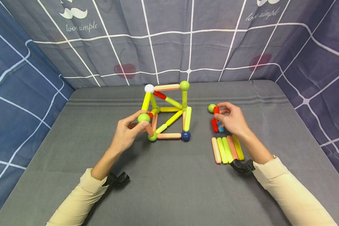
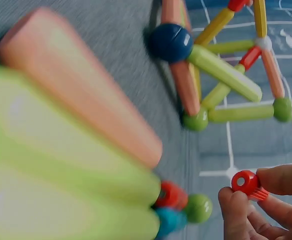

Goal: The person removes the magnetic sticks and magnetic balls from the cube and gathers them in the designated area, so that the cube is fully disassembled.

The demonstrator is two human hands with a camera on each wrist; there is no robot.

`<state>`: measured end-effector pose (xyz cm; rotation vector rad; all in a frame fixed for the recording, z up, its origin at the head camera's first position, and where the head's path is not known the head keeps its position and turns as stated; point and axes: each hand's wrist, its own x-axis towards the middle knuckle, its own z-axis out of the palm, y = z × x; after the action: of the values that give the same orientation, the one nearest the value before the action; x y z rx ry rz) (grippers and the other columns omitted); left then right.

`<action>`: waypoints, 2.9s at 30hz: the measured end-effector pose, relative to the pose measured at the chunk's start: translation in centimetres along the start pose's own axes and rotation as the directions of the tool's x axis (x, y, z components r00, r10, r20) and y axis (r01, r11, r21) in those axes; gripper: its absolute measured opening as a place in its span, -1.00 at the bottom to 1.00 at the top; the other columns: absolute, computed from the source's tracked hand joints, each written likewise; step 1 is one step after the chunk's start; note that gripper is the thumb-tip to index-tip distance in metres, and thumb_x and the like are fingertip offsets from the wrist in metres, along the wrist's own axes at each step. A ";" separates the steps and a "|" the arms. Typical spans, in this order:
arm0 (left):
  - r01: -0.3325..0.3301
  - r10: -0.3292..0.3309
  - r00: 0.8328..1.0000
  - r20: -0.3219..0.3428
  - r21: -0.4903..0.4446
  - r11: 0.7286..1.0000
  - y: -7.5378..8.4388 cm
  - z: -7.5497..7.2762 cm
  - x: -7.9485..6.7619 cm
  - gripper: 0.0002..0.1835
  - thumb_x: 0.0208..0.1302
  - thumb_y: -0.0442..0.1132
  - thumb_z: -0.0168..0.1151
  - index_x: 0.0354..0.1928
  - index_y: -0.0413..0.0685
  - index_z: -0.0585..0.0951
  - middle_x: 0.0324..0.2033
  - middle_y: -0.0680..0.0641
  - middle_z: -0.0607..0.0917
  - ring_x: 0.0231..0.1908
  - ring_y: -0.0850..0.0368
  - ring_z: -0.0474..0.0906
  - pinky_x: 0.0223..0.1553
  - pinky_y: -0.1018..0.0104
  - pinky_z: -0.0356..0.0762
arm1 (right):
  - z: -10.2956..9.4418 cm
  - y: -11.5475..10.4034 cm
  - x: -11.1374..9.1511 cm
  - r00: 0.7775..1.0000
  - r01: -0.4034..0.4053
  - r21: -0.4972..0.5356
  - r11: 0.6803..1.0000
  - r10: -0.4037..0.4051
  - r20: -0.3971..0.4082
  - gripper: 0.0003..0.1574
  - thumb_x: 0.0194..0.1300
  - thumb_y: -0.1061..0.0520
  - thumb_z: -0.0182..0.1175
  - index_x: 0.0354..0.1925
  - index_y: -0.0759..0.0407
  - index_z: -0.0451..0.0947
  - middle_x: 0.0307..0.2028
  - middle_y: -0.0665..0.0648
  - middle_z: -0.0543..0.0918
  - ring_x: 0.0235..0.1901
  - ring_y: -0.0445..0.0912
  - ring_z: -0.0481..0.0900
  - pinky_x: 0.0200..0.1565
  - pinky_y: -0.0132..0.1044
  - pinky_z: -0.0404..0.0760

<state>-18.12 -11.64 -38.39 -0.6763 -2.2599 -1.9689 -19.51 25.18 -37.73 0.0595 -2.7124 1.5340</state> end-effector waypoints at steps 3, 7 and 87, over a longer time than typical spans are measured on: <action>-0.001 0.001 1.000 0.000 -0.005 1.000 0.0 0.0 0.0 -0.60 0.34 -0.38 0.28 0.20 -0.24 0.57 0.01 -0.21 0.66 -0.23 -0.22 0.70 -0.19 0.24 0.67 | -0.7 0.9 -0.2 1.000 -0.007 -0.042 0.999 0.007 0.006 -0.49 0.37 0.27 0.20 0.21 0.44 0.39 -0.16 0.36 0.56 -0.43 -0.17 0.60 -0.46 -0.29 0.64; -0.001 0.001 1.000 0.001 0.007 1.000 0.0 0.0 0.1 -0.60 0.34 -0.36 0.29 0.21 -0.22 0.57 0.00 -0.19 0.66 -0.24 -0.19 0.71 -0.20 0.25 0.67 | -1.4 2.0 -0.3 0.998 -0.042 -0.114 0.993 0.047 0.040 -0.47 0.35 0.28 0.22 0.21 0.48 0.37 -0.16 0.39 0.55 -0.43 -0.18 0.57 -0.46 -0.29 0.64; -0.017 0.017 1.000 0.008 -0.026 1.000 -0.1 0.0 0.1 -0.60 0.34 -0.39 0.26 0.21 -0.23 0.57 0.01 -0.21 0.66 -0.24 -0.30 0.68 -0.19 0.21 0.67 | 7.6 -3.0 1.6 0.969 -0.076 0.051 0.996 0.062 0.240 -0.50 0.43 0.20 0.17 0.25 0.35 0.38 -0.20 0.31 0.62 -0.80 -0.17 0.24 -0.73 -0.32 0.34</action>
<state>-18.27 -11.64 -38.40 -0.7046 -2.2297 -1.9943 -21.03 17.06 -38.99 0.1630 -2.8762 1.7327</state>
